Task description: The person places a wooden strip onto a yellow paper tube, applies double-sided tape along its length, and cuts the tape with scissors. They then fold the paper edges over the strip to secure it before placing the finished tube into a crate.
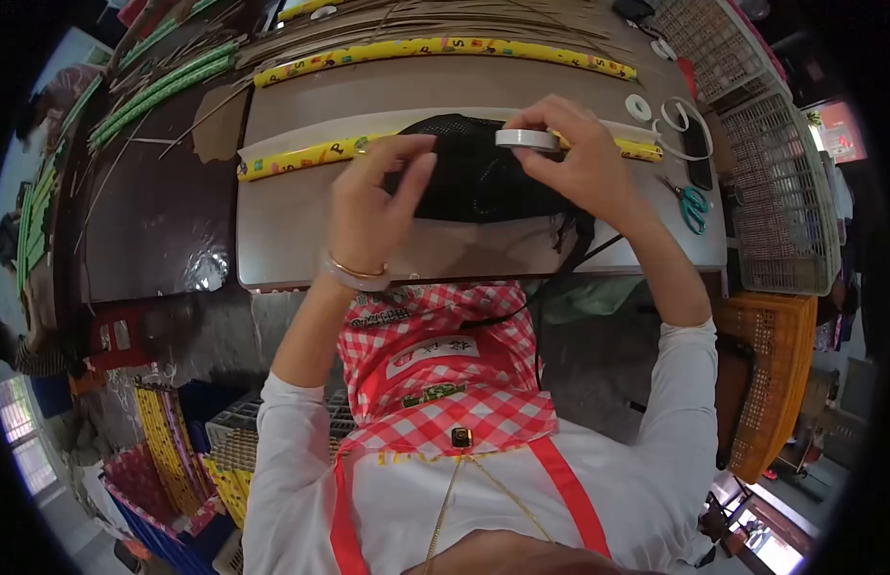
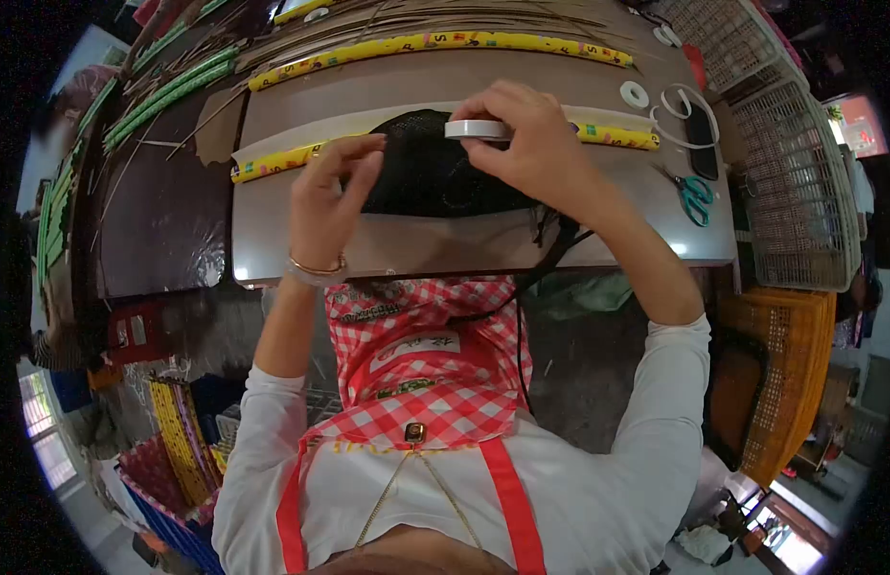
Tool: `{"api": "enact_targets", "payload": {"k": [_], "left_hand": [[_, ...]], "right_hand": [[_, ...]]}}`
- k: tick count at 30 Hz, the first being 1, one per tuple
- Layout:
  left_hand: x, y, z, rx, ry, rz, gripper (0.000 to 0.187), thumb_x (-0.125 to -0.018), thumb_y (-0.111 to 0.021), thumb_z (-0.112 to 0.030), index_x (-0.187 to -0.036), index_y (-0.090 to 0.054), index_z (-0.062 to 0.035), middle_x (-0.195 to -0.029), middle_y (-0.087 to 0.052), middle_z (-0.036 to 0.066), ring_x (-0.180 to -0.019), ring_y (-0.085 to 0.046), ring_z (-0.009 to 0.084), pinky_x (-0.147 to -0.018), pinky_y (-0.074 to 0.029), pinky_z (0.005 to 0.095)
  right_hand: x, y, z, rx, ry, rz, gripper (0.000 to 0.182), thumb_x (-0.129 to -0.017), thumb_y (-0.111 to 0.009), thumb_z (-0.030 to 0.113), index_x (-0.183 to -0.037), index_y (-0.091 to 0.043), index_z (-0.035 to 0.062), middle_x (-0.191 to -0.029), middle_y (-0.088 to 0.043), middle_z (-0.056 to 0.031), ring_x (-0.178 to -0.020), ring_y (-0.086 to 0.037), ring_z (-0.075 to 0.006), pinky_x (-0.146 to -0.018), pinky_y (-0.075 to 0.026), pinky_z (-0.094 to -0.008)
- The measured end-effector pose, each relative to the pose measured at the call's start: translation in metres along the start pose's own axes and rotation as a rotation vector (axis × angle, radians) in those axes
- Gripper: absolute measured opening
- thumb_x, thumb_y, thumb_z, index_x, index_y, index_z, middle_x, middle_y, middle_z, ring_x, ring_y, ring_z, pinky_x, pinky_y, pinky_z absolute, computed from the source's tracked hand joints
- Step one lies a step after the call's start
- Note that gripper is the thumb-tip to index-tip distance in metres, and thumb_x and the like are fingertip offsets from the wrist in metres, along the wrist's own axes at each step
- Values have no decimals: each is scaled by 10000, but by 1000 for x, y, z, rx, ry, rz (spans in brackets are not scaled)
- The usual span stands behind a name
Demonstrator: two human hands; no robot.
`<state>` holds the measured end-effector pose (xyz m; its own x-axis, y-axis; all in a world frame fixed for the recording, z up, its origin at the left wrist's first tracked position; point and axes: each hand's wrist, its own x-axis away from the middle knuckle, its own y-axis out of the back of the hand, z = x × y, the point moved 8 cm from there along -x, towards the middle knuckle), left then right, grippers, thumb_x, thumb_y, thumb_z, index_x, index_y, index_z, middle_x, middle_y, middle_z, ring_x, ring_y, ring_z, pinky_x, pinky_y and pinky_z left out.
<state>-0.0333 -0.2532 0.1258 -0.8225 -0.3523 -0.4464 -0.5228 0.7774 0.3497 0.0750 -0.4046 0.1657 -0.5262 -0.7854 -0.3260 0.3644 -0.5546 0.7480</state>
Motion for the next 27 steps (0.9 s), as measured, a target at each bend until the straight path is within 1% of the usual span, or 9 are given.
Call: {"api": "enact_targets", "payload": {"k": [2, 4, 6, 10, 13, 14, 17, 24, 27], "left_hand": [[15, -25, 9, 345, 254, 24, 241, -845, -593, -90, -1067, -570, -1, -941, -614, 32, -824, -560, 74, -716, -455, 213], [19, -33, 5, 329, 260, -57, 275, -840, -601, -83, -1087, -542, 23, -975, -597, 42, -851, -560, 87, -752, -456, 210], [27, -37, 17, 632, 351, -181, 353, -798, -649, -88, -1095, -501, 34, -1010, -580, 108, -888, -586, 145, -775, -483, 257], [37, -38, 21, 862, 437, -183, 414, -771, -671, -50, -1118, -464, 39, -1047, -554, 101, -974, -556, 155, -841, -468, 265], [43, -35, 19, 783, 328, -198, 465, -753, -688, -33, -1154, -462, 31, -1085, -545, 86, -990, -542, 146, -870, -451, 275], [46, -35, 21, 794, 348, -183, 548, -715, -710, 1, -1185, -428, 33, -1114, -525, 100, -1011, -537, 168, -898, -443, 298], [50, -22, 21, 794, 358, -228, 567, -697, -720, 3, -1172, -411, 31, -1130, -511, 118, -1005, -545, 171, -885, -456, 290], [56, -6, 14, 875, 268, -260, 491, -730, -690, 1, -1157, -448, 27, -1144, -512, 118, -1039, -526, 182, -892, -447, 305], [62, 0, 22, 706, 268, -328, 425, -711, -715, -37, -1082, -512, 6, -1119, -535, 102, -1000, -545, 178, -838, -466, 287]], "right_hand": [[-6, -14, 17, 99, 127, -38, 222, -680, -646, 119, -898, -611, 101, -814, -549, -34, -817, -535, -200, -752, -374, -331], [-5, -26, 27, 215, 240, -99, 247, -661, -663, 162, -904, -627, 139, -832, -551, -17, -870, -523, -195, -803, -311, -358], [-5, -35, 33, 210, 250, -85, 252, -658, -663, 152, -908, -628, 138, -844, -553, -16, -875, -523, -197, -800, -316, -360], [0, -48, 38, 168, 283, -94, 313, -629, -669, 117, -938, -630, 141, -877, -562, -11, -890, -521, -205, -814, -319, -375], [5, -57, 44, 119, 290, -64, 371, -604, -672, 96, -970, -625, 142, -899, -564, -9, -898, -519, -211, -834, -316, -383], [6, -60, 48, 164, 309, -5, 430, -589, -676, 91, -1011, -612, 145, -948, -571, -15, -933, -520, -211, -855, -310, -372], [9, -54, 58, 130, 366, -20, 445, -595, -686, 98, -1029, -599, 148, -1023, -573, -16, -988, -514, -207, -869, -303, -360], [10, -55, 59, 72, 455, 37, 367, -635, -711, 171, -983, -596, 146, -1129, -557, -6, -1018, -513, -201, -864, -302, -356], [9, -56, 63, 154, 408, 6, 342, -629, -719, 186, -947, -605, 134, -1128, -558, -2, -1012, -517, -193, -856, -305, -351]]}}
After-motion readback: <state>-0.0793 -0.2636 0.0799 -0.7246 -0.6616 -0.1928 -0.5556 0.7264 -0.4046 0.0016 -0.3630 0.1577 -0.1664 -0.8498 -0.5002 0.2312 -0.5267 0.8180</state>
